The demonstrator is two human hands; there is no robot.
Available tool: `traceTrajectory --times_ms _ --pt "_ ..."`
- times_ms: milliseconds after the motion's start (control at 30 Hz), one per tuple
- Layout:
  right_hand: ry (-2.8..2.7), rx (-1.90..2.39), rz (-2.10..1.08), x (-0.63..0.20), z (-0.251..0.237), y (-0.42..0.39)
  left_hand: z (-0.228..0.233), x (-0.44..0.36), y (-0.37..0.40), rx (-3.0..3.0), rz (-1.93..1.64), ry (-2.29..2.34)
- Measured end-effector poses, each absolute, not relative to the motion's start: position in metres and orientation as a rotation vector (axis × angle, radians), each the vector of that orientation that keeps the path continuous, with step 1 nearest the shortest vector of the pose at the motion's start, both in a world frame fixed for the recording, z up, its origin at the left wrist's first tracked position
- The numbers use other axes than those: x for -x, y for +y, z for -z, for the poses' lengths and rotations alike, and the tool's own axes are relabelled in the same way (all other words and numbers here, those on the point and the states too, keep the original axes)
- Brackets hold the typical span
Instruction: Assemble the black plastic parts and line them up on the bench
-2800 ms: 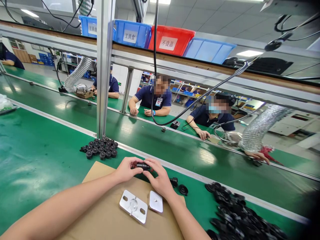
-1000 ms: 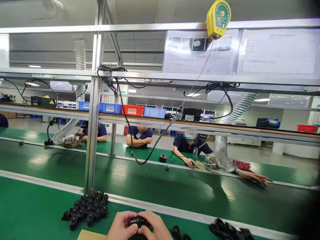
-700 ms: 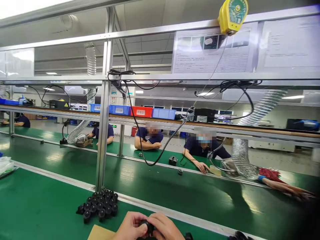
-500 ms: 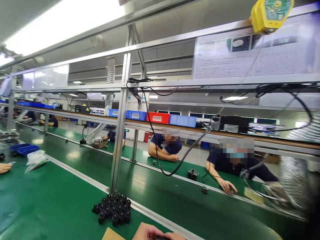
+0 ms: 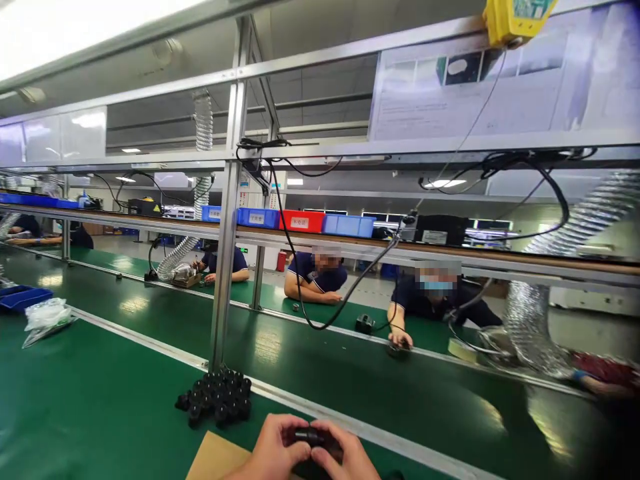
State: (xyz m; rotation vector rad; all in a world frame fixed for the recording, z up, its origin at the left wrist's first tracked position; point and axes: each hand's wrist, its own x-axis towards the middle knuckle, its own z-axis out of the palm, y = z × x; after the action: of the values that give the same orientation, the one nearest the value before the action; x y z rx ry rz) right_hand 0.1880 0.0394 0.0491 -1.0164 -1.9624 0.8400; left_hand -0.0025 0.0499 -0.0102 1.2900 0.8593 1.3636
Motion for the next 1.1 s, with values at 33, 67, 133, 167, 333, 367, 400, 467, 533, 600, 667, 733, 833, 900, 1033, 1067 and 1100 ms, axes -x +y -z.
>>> traceTrajectory --times_ms 33,67,133,167,333,367,400,467,533,600,667,733,833,900,1033,1067,1100 --pt "-1.996 1.021 -0.776 -0.19 -0.053 0.036 0.005 0.005 0.047 -1.306 -1.321 0.84" --pt "-2.047 1.004 -0.708 -0.192 -0.057 0.033 0.0 0.008 0.044 -1.318 -1.271 0.816" --pt "-2.174 0.899 -0.6 -0.195 -0.064 0.029 -0.007 0.014 0.041 -1.333 -1.193 0.771" --pt "-2.22 0.828 -0.551 -0.196 -0.067 0.028 -0.009 0.016 0.039 -1.332 -1.174 0.753" --pt "-2.261 0.728 -0.474 -0.196 -0.071 0.027 -0.013 0.023 0.035 -1.321 -1.207 0.73" --pt "-2.197 0.803 -0.53 -0.194 -0.07 0.026 -0.013 0.023 0.035 -1.321 -1.229 0.738" --pt "-2.101 0.902 -0.613 -0.192 -0.069 0.027 -0.014 0.023 0.034 -1.321 -1.252 0.749" --pt "-1.88 1.098 -0.808 -0.188 -0.066 0.028 -0.015 0.022 0.032 -1.328 -1.297 0.78" --pt "-1.758 1.196 -0.986 -0.184 -0.062 0.031 -0.017 0.021 0.031 -1.348 -1.332 0.811" --pt "-1.764 1.198 -1.097 -0.182 -0.058 0.034 -0.018 0.02 0.029 -1.376 -1.362 0.84" --pt "-1.761 1.183 -1.162 -0.181 -0.054 0.036 -0.019 0.02 0.028 -1.4 -1.381 0.869" --pt "-1.744 1.162 -1.168 -0.181 -0.053 0.037 -0.019 0.02 0.028 -1.412 -1.379 0.892" --pt "-1.743 1.12 -1.105 -0.181 -0.056 0.033 -0.018 0.02 0.029 -1.41 -1.34 0.89" --pt "-1.77 1.098 -1.048 -0.182 -0.063 0.029 -0.018 0.021 0.029 -1.402 -1.308 0.863" --pt "-1.938 1.048 -0.903 -0.188 -0.078 0.023 -0.018 0.02 0.028 -1.388 -1.28 0.799" --pt "-1.986 1.028 -0.857 -0.189 -0.081 0.022 -0.017 0.02 0.028 -1.383 -1.281 0.786" --pt "-2.023 1.008 -0.811 -0.19 -0.083 0.022 -0.017 0.019 0.028 -1.378 -1.283 0.775"
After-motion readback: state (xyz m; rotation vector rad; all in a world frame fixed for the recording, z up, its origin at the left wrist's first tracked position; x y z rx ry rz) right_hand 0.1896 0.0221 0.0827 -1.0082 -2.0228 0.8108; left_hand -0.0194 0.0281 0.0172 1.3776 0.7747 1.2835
